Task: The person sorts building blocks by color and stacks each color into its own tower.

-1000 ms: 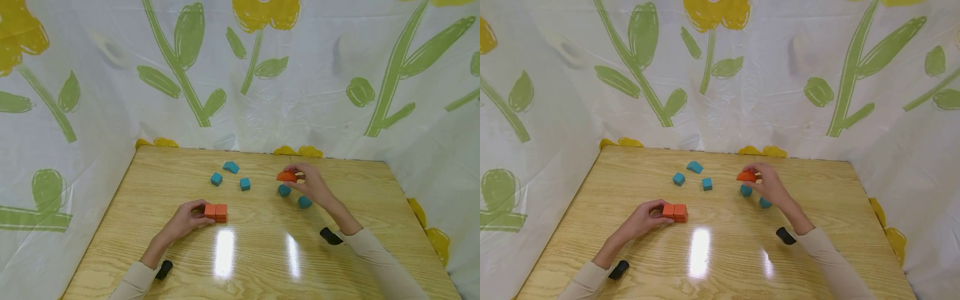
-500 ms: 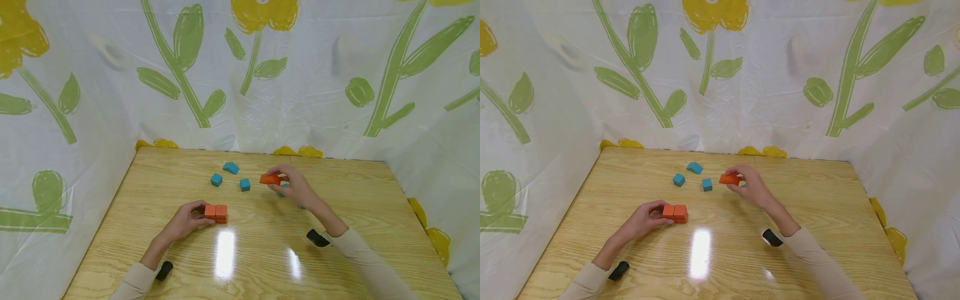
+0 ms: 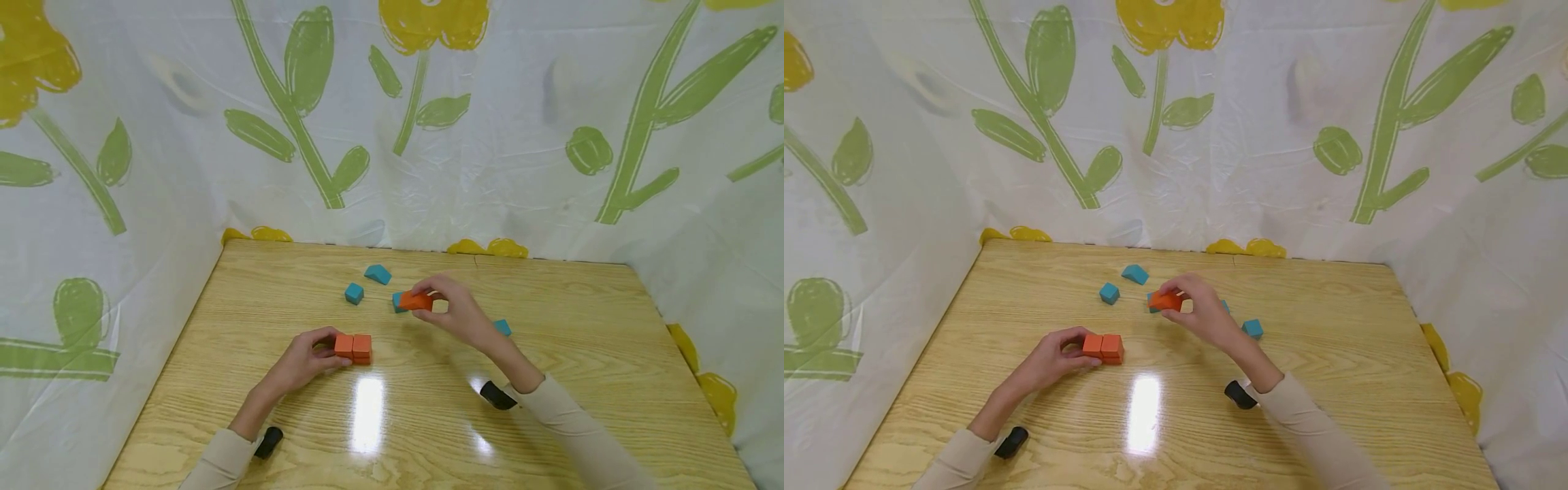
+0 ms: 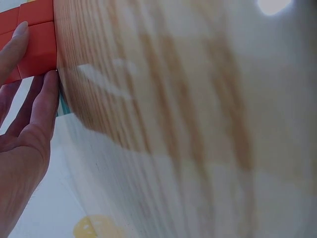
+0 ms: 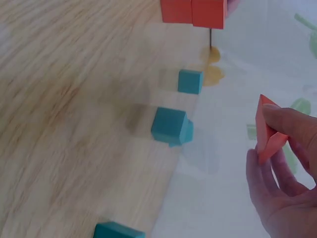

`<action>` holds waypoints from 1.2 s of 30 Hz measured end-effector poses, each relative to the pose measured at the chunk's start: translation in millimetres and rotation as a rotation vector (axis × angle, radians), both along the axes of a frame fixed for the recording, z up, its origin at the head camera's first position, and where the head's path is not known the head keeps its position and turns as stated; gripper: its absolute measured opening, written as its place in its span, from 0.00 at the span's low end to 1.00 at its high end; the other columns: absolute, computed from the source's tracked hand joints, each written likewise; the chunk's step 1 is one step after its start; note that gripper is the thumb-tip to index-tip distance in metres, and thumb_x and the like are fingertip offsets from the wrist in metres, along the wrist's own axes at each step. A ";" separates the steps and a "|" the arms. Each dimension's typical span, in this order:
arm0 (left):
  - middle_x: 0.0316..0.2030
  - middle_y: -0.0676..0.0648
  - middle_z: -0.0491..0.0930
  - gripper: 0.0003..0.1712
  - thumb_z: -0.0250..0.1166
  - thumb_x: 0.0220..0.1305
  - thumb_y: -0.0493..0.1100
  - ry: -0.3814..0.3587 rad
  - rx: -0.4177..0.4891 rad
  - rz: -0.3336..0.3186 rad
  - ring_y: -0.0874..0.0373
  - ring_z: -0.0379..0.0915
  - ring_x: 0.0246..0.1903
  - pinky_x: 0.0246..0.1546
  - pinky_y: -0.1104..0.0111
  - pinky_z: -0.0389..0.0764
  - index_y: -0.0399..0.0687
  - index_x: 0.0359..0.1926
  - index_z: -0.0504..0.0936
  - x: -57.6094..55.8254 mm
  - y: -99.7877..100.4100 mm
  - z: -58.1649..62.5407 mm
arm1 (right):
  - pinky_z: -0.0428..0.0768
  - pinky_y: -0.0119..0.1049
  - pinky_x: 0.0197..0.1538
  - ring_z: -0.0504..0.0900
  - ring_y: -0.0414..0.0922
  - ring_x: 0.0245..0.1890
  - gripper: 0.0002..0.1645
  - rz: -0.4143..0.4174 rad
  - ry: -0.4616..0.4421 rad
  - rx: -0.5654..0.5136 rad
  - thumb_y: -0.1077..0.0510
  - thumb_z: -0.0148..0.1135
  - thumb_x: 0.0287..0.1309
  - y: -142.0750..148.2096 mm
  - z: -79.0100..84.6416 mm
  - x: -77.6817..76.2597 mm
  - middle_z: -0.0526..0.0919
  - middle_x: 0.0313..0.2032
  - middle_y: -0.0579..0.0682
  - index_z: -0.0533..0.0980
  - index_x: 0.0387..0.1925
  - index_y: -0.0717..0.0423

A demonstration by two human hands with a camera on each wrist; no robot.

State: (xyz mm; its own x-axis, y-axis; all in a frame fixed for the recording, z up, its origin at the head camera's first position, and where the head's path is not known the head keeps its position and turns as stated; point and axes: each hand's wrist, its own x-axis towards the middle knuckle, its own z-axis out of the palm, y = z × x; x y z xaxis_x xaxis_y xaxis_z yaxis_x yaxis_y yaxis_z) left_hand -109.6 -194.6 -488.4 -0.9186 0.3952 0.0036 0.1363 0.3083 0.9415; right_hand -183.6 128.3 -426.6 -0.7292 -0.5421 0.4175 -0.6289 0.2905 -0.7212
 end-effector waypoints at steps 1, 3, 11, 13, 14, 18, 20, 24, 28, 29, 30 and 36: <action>0.51 0.40 0.81 0.17 0.73 0.63 0.34 0.001 0.000 0.000 0.43 0.79 0.56 0.56 0.65 0.82 0.40 0.52 0.82 0.0 0.1 0.0 | 0.88 0.44 0.47 0.82 0.52 0.47 0.21 0.006 0.002 -0.003 0.71 0.76 0.54 -2.4 -0.8 0.5 0.84 0.48 0.56 0.81 0.49 0.62; 0.51 0.40 0.81 0.17 0.73 0.63 0.34 0.002 0.000 -0.001 0.43 0.79 0.56 0.56 0.65 0.82 0.40 0.52 0.82 0.0 0.2 0.1 | 0.87 0.42 0.47 0.82 0.51 0.47 0.22 0.019 0.004 -0.002 0.71 0.76 0.53 -7.5 -2.3 1.9 0.84 0.48 0.55 0.81 0.50 0.61; 0.52 0.40 0.81 0.17 0.72 0.64 0.33 -0.021 -0.003 0.006 0.43 0.78 0.57 0.56 0.66 0.82 0.39 0.53 0.82 0.7 0.0 1.5 | 0.87 0.42 0.50 0.82 0.47 0.47 0.20 0.072 -0.008 -0.001 0.68 0.77 0.55 -30.7 -7.0 8.1 0.84 0.47 0.52 0.81 0.48 0.58; 0.52 0.40 0.81 0.17 0.72 0.64 0.33 -0.021 -0.003 0.006 0.43 0.78 0.56 0.56 0.66 0.82 0.39 0.53 0.82 0.6 0.2 1.8 | 0.86 0.43 0.51 0.82 0.47 0.47 0.19 0.083 -0.016 0.004 0.67 0.76 0.55 -36.4 -8.0 10.0 0.83 0.48 0.52 0.80 0.48 0.58; 0.51 0.40 0.81 0.17 0.72 0.64 0.33 -0.019 -0.003 0.005 0.44 0.78 0.56 0.56 0.66 0.82 0.39 0.53 0.82 0.4 0.2 1.9 | 0.86 0.43 0.51 0.82 0.47 0.47 0.19 0.090 -0.021 0.006 0.67 0.76 0.55 -39.3 -8.3 11.0 0.83 0.47 0.52 0.80 0.48 0.58; 0.50 0.42 0.81 0.17 0.73 0.63 0.33 -0.012 -0.009 0.008 0.46 0.79 0.55 0.56 0.66 0.82 0.41 0.52 0.83 -0.5 0.5 2.1 | 0.85 0.41 0.53 0.82 0.46 0.48 0.19 0.110 -0.043 0.021 0.68 0.76 0.56 -49.8 -9.2 14.7 0.83 0.48 0.51 0.81 0.48 0.58; 0.49 0.43 0.82 0.16 0.73 0.62 0.33 -0.012 -0.013 0.013 0.47 0.79 0.54 0.55 0.67 0.82 0.42 0.51 0.83 -0.8 0.6 2.7 | 0.85 0.38 0.54 0.82 0.47 0.49 0.19 0.120 -0.043 0.027 0.69 0.76 0.56 -54.7 -9.8 16.3 0.84 0.48 0.52 0.81 0.48 0.59; 0.49 0.42 0.81 0.15 0.73 0.63 0.33 -0.003 -0.009 0.003 0.46 0.78 0.54 0.56 0.66 0.83 0.41 0.51 0.83 -1.0 0.8 2.1 | 0.85 0.36 0.53 0.81 0.47 0.50 0.19 0.146 -0.034 0.024 0.68 0.75 0.57 -62.5 -14.0 18.8 0.84 0.49 0.51 0.80 0.49 0.58; 0.50 0.41 0.81 0.15 0.72 0.64 0.33 0.007 0.002 -0.010 0.45 0.78 0.54 0.56 0.65 0.83 0.40 0.51 0.82 -1.0 0.2 1.0 | 0.84 0.34 0.53 0.81 0.47 0.50 0.20 0.153 -0.022 0.032 0.67 0.76 0.56 -68.9 -20.4 22.2 0.83 0.49 0.51 0.79 0.50 0.59; 0.50 0.41 0.81 0.15 0.72 0.64 0.33 0.014 0.003 -0.014 0.46 0.78 0.54 0.56 0.65 0.83 0.41 0.51 0.82 -1.0 0.0 0.9 | 0.84 0.33 0.52 0.81 0.47 0.51 0.21 0.153 -0.022 0.036 0.67 0.76 0.56 -70.5 -21.8 23.3 0.83 0.49 0.52 0.79 0.50 0.59; 0.50 0.42 0.81 0.15 0.72 0.64 0.32 0.018 0.005 -0.015 0.47 0.78 0.54 0.55 0.66 0.83 0.41 0.51 0.82 -1.0 -0.1 0.8 | 0.84 0.33 0.52 0.81 0.48 0.51 0.21 0.155 -0.025 0.040 0.67 0.76 0.56 -72.2 -22.5 24.5 0.83 0.50 0.52 0.79 0.51 0.60; 0.49 0.41 0.81 0.15 0.72 0.63 0.31 0.026 0.026 -0.013 0.49 0.79 0.52 0.54 0.67 0.83 0.40 0.50 0.82 -1.2 0.0 0.0 | 0.83 0.31 0.53 0.80 0.49 0.52 0.19 0.159 -0.022 0.066 0.67 0.74 0.58 -82.0 -26.6 30.9 0.82 0.51 0.53 0.79 0.50 0.60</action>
State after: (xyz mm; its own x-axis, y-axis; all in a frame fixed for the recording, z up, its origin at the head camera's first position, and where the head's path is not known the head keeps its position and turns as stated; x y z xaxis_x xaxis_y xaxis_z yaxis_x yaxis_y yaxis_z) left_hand -110.9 -194.6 -488.4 -0.9128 0.4066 0.0382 0.1651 0.2817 0.9452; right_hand -152.7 46.3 -453.2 -0.6404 -0.6771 0.3624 -0.6553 0.2357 -0.7176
